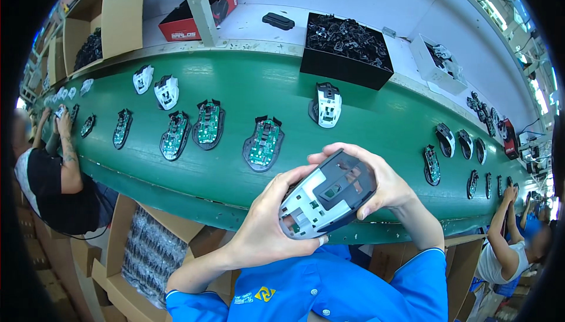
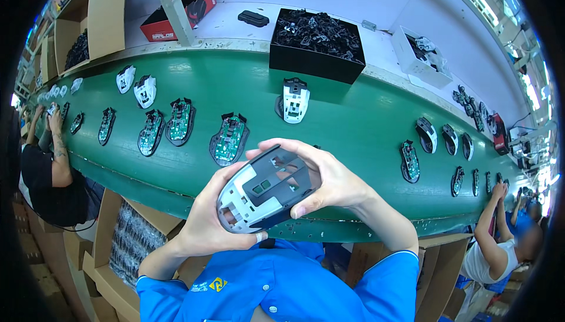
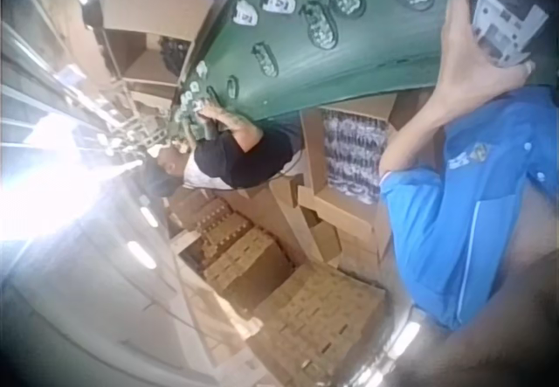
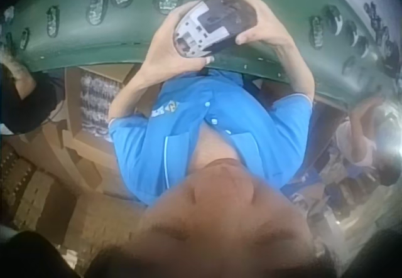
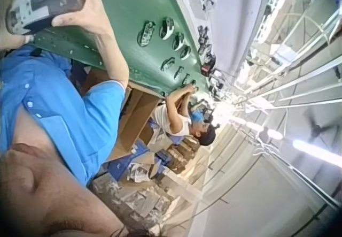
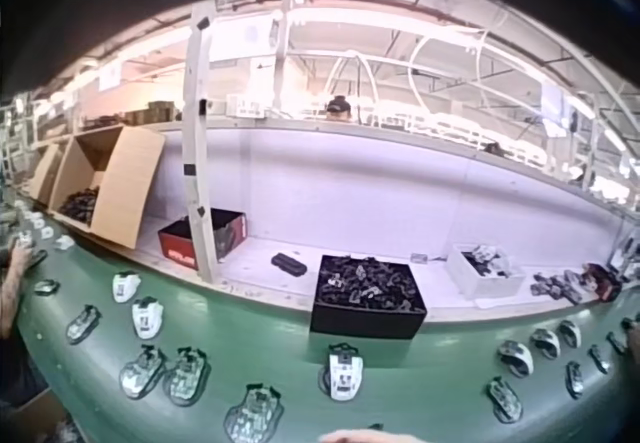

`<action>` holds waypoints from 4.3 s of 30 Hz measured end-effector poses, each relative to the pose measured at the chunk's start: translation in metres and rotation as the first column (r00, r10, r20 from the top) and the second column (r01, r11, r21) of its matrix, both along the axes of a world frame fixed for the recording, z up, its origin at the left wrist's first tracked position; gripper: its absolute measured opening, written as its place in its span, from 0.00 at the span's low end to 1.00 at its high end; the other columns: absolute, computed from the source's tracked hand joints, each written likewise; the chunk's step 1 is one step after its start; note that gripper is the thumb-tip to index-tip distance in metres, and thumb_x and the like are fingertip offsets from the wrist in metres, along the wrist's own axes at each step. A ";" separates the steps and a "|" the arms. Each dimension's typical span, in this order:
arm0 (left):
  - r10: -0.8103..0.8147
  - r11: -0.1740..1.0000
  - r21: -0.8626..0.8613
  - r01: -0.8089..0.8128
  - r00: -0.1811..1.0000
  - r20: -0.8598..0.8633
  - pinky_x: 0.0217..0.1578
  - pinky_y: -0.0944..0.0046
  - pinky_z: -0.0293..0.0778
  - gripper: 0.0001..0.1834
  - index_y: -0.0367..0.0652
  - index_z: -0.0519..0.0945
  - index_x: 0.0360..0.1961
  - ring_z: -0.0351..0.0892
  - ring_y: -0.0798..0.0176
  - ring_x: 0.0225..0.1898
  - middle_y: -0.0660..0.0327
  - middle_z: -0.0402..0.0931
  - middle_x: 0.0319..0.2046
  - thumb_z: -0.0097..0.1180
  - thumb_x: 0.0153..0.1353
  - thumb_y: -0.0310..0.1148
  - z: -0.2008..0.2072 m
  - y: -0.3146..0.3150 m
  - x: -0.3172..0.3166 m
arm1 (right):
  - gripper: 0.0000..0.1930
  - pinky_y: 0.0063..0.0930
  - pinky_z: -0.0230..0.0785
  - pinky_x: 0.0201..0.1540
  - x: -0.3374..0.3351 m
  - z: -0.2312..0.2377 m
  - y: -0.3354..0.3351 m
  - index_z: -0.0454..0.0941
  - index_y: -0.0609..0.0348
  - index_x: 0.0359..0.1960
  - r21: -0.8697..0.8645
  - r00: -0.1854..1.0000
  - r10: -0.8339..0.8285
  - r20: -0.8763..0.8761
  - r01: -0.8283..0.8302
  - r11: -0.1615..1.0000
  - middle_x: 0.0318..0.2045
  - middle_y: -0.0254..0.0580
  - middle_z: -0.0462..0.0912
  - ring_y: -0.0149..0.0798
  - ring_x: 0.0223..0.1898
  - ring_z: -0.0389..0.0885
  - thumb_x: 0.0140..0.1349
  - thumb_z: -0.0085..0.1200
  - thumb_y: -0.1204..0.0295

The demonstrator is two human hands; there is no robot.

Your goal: The person assembles computer mice on a factory assembly line. They pick up mouse shells and internal components from a green conveyor belt, insert the components into the shells, and snap the parts together. The person handles the items one at a time, moving from one unit to the next along the line.

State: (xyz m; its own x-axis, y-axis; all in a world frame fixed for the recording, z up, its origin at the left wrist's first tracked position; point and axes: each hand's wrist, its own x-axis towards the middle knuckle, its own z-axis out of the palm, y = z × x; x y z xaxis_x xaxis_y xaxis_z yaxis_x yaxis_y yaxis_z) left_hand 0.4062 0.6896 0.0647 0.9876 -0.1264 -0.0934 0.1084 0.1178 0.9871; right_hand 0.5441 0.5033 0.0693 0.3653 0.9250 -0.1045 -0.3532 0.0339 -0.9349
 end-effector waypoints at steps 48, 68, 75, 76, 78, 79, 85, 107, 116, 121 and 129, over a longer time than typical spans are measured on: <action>-0.012 0.925 0.351 -0.147 0.911 0.412 0.51 0.58 0.72 0.42 0.38 0.70 0.56 0.72 0.51 0.54 0.48 0.70 0.53 0.74 0.36 0.35 0.002 0.035 0.002 | 0.50 0.39 0.58 0.64 -0.025 -0.003 0.010 0.63 0.62 0.58 0.021 0.968 -0.170 0.183 0.169 0.985 0.59 0.53 0.68 0.43 0.60 0.67 0.28 0.79 0.67; -0.116 0.782 -0.621 -0.053 0.967 -0.228 0.13 0.72 0.73 0.45 0.31 0.58 0.60 0.78 0.68 0.23 0.49 0.73 0.43 0.69 0.45 0.36 -0.027 0.069 0.001 | 0.29 0.36 0.60 0.61 0.044 0.026 0.016 0.74 0.60 0.52 -0.156 0.744 0.103 0.660 0.002 0.988 0.50 0.44 0.77 0.41 0.57 0.71 0.47 0.68 0.67; -0.174 0.373 -0.927 -0.046 0.977 -0.119 0.15 0.69 0.68 0.52 0.26 0.49 0.63 0.72 0.65 0.22 0.41 0.62 0.56 0.64 0.51 0.49 -0.066 0.088 -0.023 | 0.13 0.29 0.71 0.44 0.224 0.004 -0.003 0.81 0.60 0.40 -0.010 -0.001 0.018 1.000 0.797 0.604 0.37 0.42 0.84 0.35 0.38 0.81 0.53 0.59 0.71; -0.175 0.381 -0.924 -0.045 0.977 -0.120 0.15 0.69 0.66 0.51 0.28 0.50 0.63 0.70 0.65 0.22 0.42 0.61 0.56 0.64 0.51 0.50 -0.070 0.091 -0.023 | 0.12 0.30 0.71 0.42 0.232 0.003 0.003 0.82 0.60 0.39 -0.099 0.193 -0.074 0.978 0.751 0.653 0.35 0.42 0.84 0.35 0.37 0.81 0.54 0.59 0.71; -0.178 0.395 -0.917 -0.057 0.974 -0.137 0.16 0.69 0.64 0.50 0.33 0.52 0.64 0.66 0.65 0.21 0.43 0.59 0.58 0.62 0.51 0.53 -0.076 0.097 -0.025 | 0.10 0.29 0.73 0.37 0.238 -0.008 0.022 0.82 0.62 0.36 -0.064 0.144 -0.045 0.989 0.670 0.740 0.31 0.42 0.84 0.34 0.31 0.81 0.53 0.59 0.70; -0.181 0.422 -0.903 -0.085 0.968 -0.176 0.17 0.68 0.63 0.51 0.32 0.52 0.63 0.64 0.66 0.22 0.46 0.59 0.58 0.62 0.51 0.56 -0.078 0.101 -0.024 | 0.10 0.30 0.73 0.37 0.237 -0.011 0.032 0.82 0.62 0.34 -0.058 0.058 0.025 0.998 0.682 0.729 0.29 0.44 0.84 0.37 0.31 0.82 0.53 0.59 0.70; -0.127 0.312 -0.930 -0.194 0.962 -0.243 0.18 0.68 0.66 0.49 0.33 0.52 0.64 0.65 0.66 0.25 0.45 0.59 0.58 0.59 0.53 0.56 -0.088 0.108 -0.023 | 0.12 0.34 0.73 0.35 0.252 -0.012 0.053 0.82 0.61 0.32 -0.096 0.147 -0.050 0.988 0.830 0.550 0.26 0.44 0.84 0.42 0.31 0.83 0.52 0.59 0.64; -0.335 0.708 -0.706 0.032 0.895 -0.295 0.31 0.53 0.82 0.38 0.36 0.61 0.60 0.78 0.50 0.45 0.47 0.71 0.48 0.40 0.62 0.59 -0.029 0.083 0.020 | 0.11 0.20 0.66 0.17 0.013 0.074 0.072 0.80 0.64 0.35 -0.036 -0.092 0.024 0.995 -0.135 0.990 0.30 0.40 0.78 0.34 0.26 0.77 0.48 0.57 0.75; -0.436 0.866 -0.430 0.254 0.806 -0.400 0.29 0.74 0.62 0.28 0.36 0.77 0.40 0.69 0.73 0.31 0.62 0.73 0.32 0.46 0.61 0.55 -0.005 0.064 0.009 | 0.12 0.17 0.60 0.17 -0.032 0.066 0.052 0.79 0.66 0.31 -0.114 -0.361 -0.004 0.933 -0.306 0.945 0.28 0.40 0.77 0.29 0.24 0.73 0.44 0.56 0.74; -0.509 0.855 -0.317 0.411 0.781 -0.360 0.32 0.72 0.62 0.24 0.41 0.72 0.49 0.65 0.74 0.34 0.68 0.69 0.34 0.47 0.62 0.49 0.005 0.062 0.008 | 0.06 0.19 0.53 0.18 -0.047 0.063 0.047 0.74 0.62 0.18 -0.137 -0.585 -0.083 0.807 -0.322 0.937 0.21 0.36 0.67 0.30 0.26 0.66 0.44 0.52 0.71; -0.485 0.868 -0.236 0.436 0.845 -0.226 0.30 0.69 0.70 0.27 0.41 0.62 0.60 0.67 0.72 0.36 0.64 0.68 0.37 0.43 0.58 0.37 -0.010 0.053 0.004 | 0.07 0.18 0.50 0.18 -0.060 0.060 0.043 0.76 0.61 0.21 -0.195 -0.632 0.045 0.774 -0.170 0.966 0.21 0.34 0.67 0.29 0.29 0.67 0.43 0.52 0.70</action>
